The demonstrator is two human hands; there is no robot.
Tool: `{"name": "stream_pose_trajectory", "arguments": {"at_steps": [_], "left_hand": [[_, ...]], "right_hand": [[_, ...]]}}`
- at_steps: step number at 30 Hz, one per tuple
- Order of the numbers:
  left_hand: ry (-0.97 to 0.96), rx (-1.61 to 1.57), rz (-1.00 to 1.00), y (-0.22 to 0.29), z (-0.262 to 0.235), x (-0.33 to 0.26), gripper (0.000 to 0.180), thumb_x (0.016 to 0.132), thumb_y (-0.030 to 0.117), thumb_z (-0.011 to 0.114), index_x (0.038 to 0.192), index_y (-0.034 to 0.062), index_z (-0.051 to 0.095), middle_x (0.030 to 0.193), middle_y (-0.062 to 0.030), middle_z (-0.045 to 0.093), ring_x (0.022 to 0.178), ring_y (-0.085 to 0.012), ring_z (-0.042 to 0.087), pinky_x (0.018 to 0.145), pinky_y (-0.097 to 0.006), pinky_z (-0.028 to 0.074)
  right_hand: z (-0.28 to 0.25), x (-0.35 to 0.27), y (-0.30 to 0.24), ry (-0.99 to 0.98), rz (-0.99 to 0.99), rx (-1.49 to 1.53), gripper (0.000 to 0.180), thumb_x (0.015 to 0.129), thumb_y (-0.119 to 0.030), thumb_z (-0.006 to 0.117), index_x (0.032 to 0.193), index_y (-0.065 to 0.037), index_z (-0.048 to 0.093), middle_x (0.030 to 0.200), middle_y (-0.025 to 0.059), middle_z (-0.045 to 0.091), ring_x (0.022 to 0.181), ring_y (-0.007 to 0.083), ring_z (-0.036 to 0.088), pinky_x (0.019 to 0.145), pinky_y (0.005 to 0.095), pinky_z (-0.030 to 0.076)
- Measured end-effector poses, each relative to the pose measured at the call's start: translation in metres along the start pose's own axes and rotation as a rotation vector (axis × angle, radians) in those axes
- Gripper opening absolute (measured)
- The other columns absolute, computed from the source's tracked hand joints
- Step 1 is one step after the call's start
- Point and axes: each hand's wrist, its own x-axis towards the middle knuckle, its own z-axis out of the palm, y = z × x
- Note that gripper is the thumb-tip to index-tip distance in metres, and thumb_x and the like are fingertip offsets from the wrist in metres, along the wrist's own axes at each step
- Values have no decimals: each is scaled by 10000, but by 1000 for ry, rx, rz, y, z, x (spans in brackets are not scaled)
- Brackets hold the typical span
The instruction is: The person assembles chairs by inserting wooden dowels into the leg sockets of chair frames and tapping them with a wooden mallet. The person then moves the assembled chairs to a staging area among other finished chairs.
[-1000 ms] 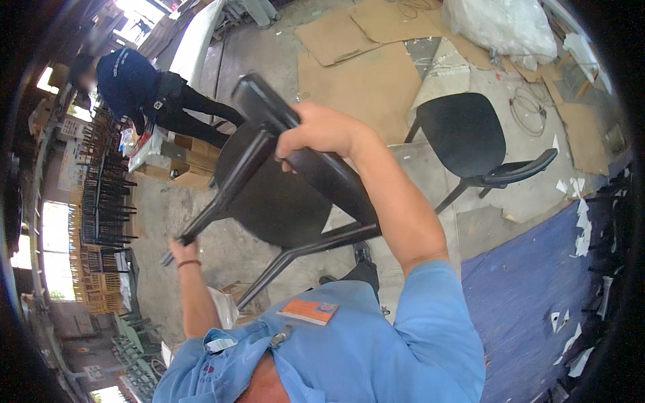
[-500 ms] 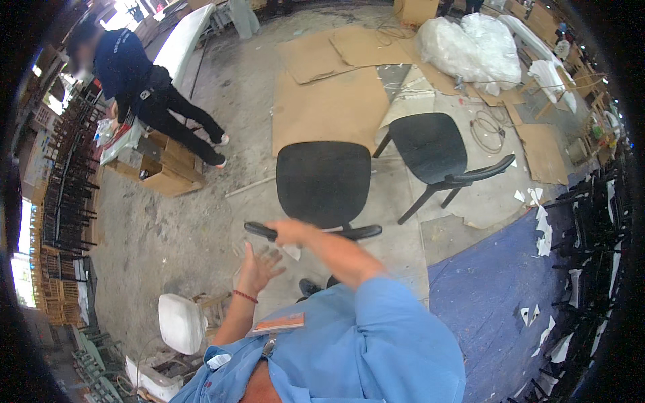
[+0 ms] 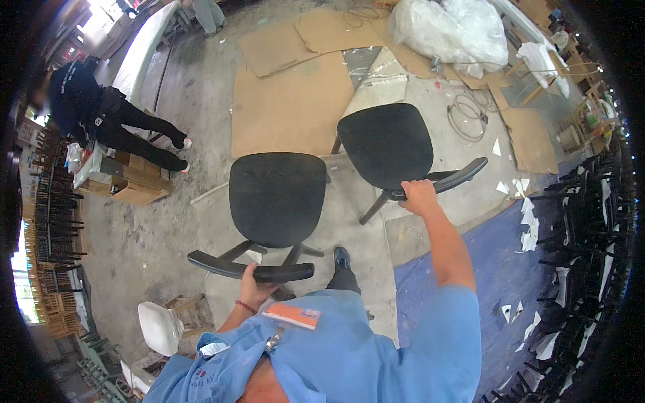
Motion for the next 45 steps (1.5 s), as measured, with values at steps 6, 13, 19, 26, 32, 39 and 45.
{"name": "stream_pose_trajectory", "arguments": {"at_steps": [6,13,19,26,32,39,45], "left_hand": [[85,9,49,2,6,-9,495,915,351,476,1181,-67,490,1241,-278,552,1200,-428,526,1054,-624,365],[1,-118,7,-16,29,15,370,892,303,519,1056,-29,519,1118,-241,593,1116,-404,569,1032,-636,378],[53,-101,15,-6,63,7,338,891,289,521,1010,-28,525,1057,-236,600,1085,-401,574,1027,-630,390],[-74,-174,92,18,126,57,397,893,243,537,1108,-82,462,1216,-276,514,1198,-406,502,1099,-613,346],[-73,-319,49,10,187,76,446,865,210,587,1189,-55,432,1315,-265,449,1258,-429,446,1115,-580,336],[-63,-70,127,3,154,50,575,930,487,597,1245,12,525,1264,-197,533,1199,-355,532,1065,-549,399],[-37,18,235,31,126,54,448,949,357,593,1200,3,485,1203,-183,550,1153,-346,557,1005,-533,463]], "right_hand": [[-20,52,32,99,-134,79,350,672,-380,789,854,-117,646,755,133,685,759,345,681,685,472,535],[-33,62,63,88,-19,209,304,700,-336,762,903,-123,685,789,149,700,785,341,687,718,459,536],[-11,76,56,-90,-265,125,281,709,-248,734,920,-79,659,816,151,685,837,351,664,762,455,524],[-8,69,50,-69,-198,184,297,741,-212,726,980,-75,615,913,142,677,917,342,652,803,459,512],[-16,67,43,-192,-91,240,468,759,-307,735,1165,-103,624,1054,145,681,1020,342,637,873,448,506],[-25,75,-4,-97,23,281,702,712,-465,730,1296,-107,577,1147,135,679,1080,340,630,924,455,489],[-14,102,13,-294,-184,262,379,730,-156,620,1096,-98,696,1032,158,708,1006,362,654,880,442,517]]}}
